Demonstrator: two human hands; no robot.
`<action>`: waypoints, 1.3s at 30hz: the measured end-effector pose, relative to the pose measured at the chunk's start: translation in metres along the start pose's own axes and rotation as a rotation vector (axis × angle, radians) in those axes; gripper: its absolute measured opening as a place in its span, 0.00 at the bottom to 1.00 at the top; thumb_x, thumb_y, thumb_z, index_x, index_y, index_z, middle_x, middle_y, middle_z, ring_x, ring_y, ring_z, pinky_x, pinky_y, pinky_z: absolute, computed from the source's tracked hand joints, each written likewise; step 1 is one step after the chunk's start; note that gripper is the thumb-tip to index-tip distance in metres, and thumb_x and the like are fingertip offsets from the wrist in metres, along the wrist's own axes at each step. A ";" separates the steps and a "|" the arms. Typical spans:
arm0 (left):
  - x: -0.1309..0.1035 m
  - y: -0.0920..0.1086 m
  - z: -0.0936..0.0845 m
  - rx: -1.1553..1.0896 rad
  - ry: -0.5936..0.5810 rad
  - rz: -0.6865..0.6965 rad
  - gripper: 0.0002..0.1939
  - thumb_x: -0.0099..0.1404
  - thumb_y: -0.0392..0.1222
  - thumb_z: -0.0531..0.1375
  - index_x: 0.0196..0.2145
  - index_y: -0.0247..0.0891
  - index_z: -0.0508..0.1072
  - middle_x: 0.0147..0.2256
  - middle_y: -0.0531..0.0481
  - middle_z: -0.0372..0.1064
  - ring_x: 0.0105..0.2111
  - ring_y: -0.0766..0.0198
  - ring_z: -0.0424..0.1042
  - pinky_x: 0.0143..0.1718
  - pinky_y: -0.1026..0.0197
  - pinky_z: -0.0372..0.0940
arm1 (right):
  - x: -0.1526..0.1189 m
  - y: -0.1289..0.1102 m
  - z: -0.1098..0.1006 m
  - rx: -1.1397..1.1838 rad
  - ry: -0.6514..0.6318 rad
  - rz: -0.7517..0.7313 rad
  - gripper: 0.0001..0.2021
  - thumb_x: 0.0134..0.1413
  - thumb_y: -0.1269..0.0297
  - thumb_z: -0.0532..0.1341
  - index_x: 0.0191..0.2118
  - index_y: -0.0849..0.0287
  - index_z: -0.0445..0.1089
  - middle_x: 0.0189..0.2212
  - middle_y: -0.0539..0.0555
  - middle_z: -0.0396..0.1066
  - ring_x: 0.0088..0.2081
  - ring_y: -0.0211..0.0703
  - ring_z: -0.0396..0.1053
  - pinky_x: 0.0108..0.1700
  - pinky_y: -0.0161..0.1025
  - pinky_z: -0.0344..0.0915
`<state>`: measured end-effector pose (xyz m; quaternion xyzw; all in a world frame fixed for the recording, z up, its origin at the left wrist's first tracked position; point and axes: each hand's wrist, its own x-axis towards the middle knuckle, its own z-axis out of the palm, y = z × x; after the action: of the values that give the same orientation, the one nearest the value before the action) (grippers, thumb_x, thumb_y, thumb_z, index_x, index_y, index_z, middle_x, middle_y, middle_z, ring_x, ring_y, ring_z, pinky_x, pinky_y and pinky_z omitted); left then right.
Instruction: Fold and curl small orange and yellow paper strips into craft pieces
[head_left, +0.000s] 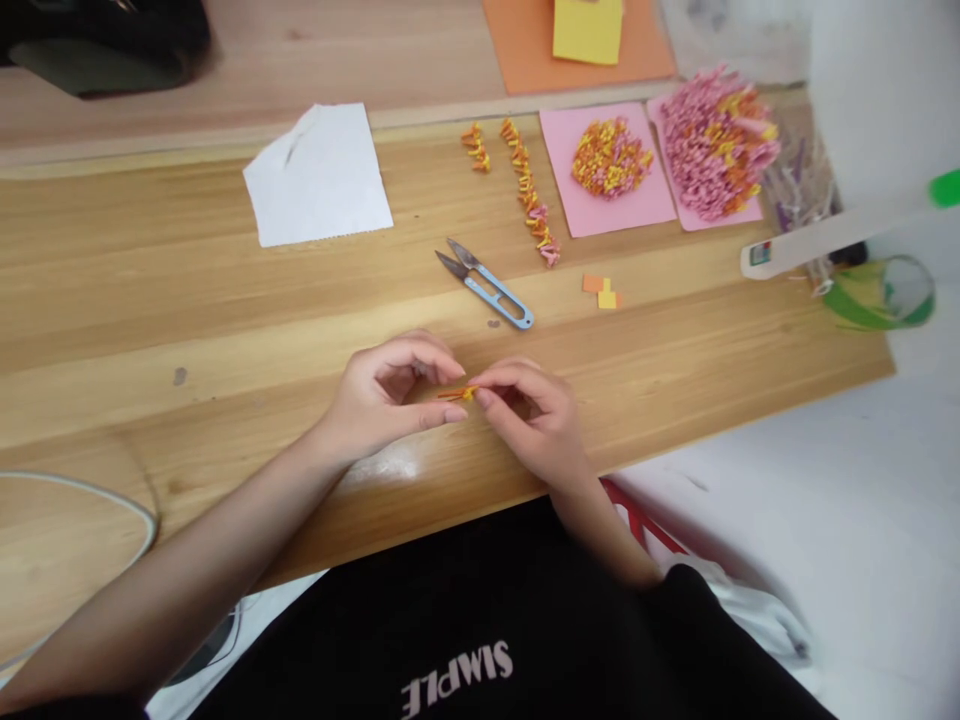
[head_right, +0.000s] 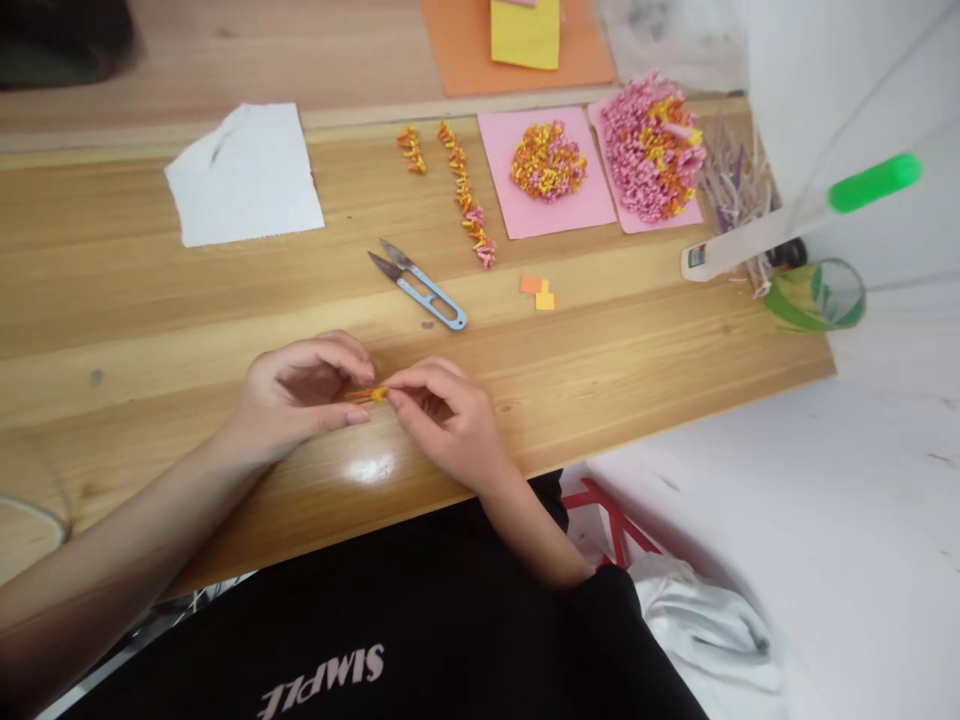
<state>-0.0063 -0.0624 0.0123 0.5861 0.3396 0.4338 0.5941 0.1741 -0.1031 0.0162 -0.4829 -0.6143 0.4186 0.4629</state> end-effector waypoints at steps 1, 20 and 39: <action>-0.001 0.000 0.001 -0.005 0.012 -0.006 0.13 0.48 0.38 0.73 0.33 0.39 0.78 0.29 0.50 0.72 0.30 0.66 0.70 0.33 0.63 0.68 | -0.001 0.001 0.000 0.026 0.023 0.034 0.04 0.57 0.68 0.61 0.35 0.55 0.74 0.29 0.50 0.73 0.30 0.37 0.69 0.29 0.35 0.67; -0.004 0.007 0.005 0.081 0.082 -0.068 0.01 0.57 0.37 0.66 0.29 0.40 0.80 0.29 0.50 0.77 0.30 0.65 0.74 0.32 0.63 0.70 | -0.001 0.001 0.002 0.225 0.109 0.223 0.02 0.53 0.65 0.62 0.32 0.57 0.71 0.26 0.49 0.71 0.26 0.34 0.67 0.29 0.34 0.67; -0.004 0.009 0.007 0.055 0.062 -0.049 0.05 0.55 0.33 0.67 0.31 0.38 0.80 0.29 0.50 0.75 0.29 0.67 0.73 0.30 0.66 0.69 | -0.002 0.002 0.002 0.233 0.091 0.172 0.01 0.54 0.68 0.63 0.32 0.57 0.72 0.27 0.48 0.70 0.26 0.33 0.66 0.28 0.33 0.63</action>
<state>-0.0020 -0.0693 0.0216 0.5800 0.3841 0.4275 0.5772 0.1732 -0.1045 0.0132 -0.4951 -0.4963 0.5030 0.5055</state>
